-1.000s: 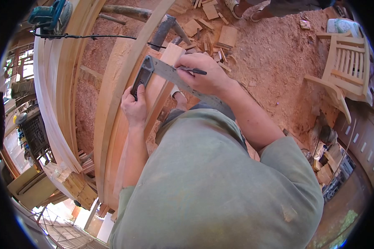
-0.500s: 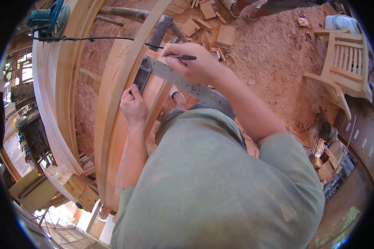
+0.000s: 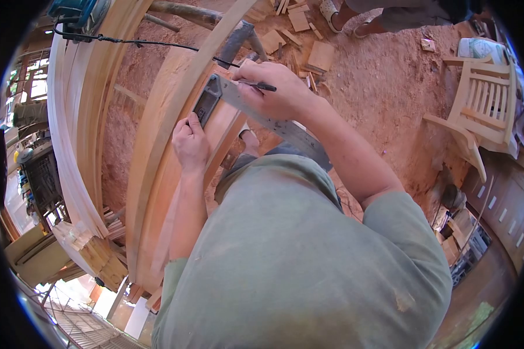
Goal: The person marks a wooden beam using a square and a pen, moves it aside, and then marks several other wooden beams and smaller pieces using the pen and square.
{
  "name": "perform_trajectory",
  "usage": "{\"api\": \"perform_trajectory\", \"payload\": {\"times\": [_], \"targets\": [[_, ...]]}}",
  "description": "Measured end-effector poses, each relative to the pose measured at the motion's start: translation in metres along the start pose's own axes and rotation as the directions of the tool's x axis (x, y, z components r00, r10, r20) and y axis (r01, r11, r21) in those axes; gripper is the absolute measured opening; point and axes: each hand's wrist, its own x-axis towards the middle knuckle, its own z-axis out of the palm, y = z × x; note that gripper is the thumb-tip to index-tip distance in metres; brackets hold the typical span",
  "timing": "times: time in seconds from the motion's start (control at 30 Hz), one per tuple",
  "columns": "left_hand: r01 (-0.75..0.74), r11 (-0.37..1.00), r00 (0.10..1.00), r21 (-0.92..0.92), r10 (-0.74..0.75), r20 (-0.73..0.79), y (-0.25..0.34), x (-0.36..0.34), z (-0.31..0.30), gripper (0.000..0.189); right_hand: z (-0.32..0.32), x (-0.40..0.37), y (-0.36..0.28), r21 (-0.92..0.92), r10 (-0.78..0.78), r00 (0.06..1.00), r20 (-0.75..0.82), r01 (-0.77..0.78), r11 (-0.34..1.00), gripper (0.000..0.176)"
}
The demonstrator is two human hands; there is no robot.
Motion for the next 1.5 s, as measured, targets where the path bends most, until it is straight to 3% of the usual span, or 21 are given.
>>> {"api": "perform_trajectory", "payload": {"times": [0.2,0.4,0.57,0.67,0.7,0.77,0.87,1.0,1.07,1.1,1.17,1.27,1.33,1.4,1.47,1.5], "targets": [[0.007,1.0,1.0,0.021,-0.007,0.011,0.0,-0.001,0.0,0.05,-0.009,0.0,-0.009,-0.063,-0.025,0.995,0.092,0.031,0.998,0.017],[0.019,1.0,0.999,0.016,-0.019,0.028,0.002,0.0,-0.001,0.052,0.0,0.001,-0.003,-0.01,-0.05,0.999,0.002,0.05,0.999,0.015],[0.009,1.0,1.0,0.014,-0.01,0.019,-0.001,0.001,0.0,0.051,-0.026,-0.003,-0.021,-0.234,0.037,0.979,0.201,0.011,0.972,0.012],[-0.015,0.999,1.0,0.029,0.014,0.014,-0.004,0.0,0.002,0.05,-0.03,-0.002,-0.016,-0.27,0.097,0.966,0.239,-0.03,0.962,0.015],[-0.011,1.0,1.0,0.029,0.011,0.013,-0.004,0.0,0.002,0.05,-0.027,0.001,-0.014,-0.271,0.095,0.967,0.236,-0.029,0.962,0.015],[-0.011,1.0,1.0,0.028,0.01,0.009,-0.002,0.0,0.002,0.05,-0.015,0.007,-0.008,-0.06,0.065,0.992,0.107,-0.058,0.996,0.016],[0.011,1.0,1.0,0.026,-0.011,-0.002,-0.001,0.0,0.002,0.048,-0.001,0.007,-0.002,0.069,0.038,0.998,0.041,-0.041,0.997,0.013],[-0.001,1.0,1.0,0.027,0.002,-0.025,-0.002,0.0,0.004,0.048,-0.023,0.001,-0.021,-0.109,0.033,0.987,0.16,-0.016,0.994,0.015],[-0.012,1.0,1.0,0.018,0.012,-0.024,-0.003,0.001,0.004,0.048,-0.035,-0.006,-0.028,-0.29,0.219,0.937,0.272,-0.137,0.947,0.016],[-0.003,1.0,1.0,0.008,0.003,-0.016,-0.003,0.001,0.004,0.048,-0.037,-0.011,-0.028,-0.292,0.221,0.939,0.264,-0.141,0.946,0.016],[-0.007,1.0,1.0,-0.004,0.007,-0.004,-0.003,0.0,0.004,0.047,-0.04,-0.023,-0.028,-0.047,0.195,0.97,0.149,-0.19,0.981,0.015],[0.022,1.0,1.0,0.002,-0.022,0.004,-0.002,0.0,0.004,0.044,-0.02,-0.059,0.001,-0.171,0.321,0.947,0.037,-0.31,0.935,0.013],[-0.029,0.999,0.999,0.023,0.03,-0.033,-0.004,0.0,0.005,0.044,-0.007,-0.076,0.003,-0.147,0.372,0.926,0.07,-0.36,0.922,0.02],[-0.003,1.0,1.0,-0.007,0.003,-0.008,-0.002,0.0,0.003,0.04,0.002,-0.084,-0.012,-0.143,0.539,0.822,0.185,-0.52,0.842,0.031],[0.018,0.999,1.0,-0.032,-0.017,0.016,-0.002,-0.001,-0.001,0.037,0.02,-0.096,0.001,-0.123,0.528,0.839,0.13,-0.515,0.849,0.042],[0.079,0.973,0.996,-0.216,-0.07,0.05,-0.007,-0.004,-0.001,0.033,0.029,-0.102,0.01,-0.149,0.464,0.884,0.055,-0.452,0.88,0.043]]}}
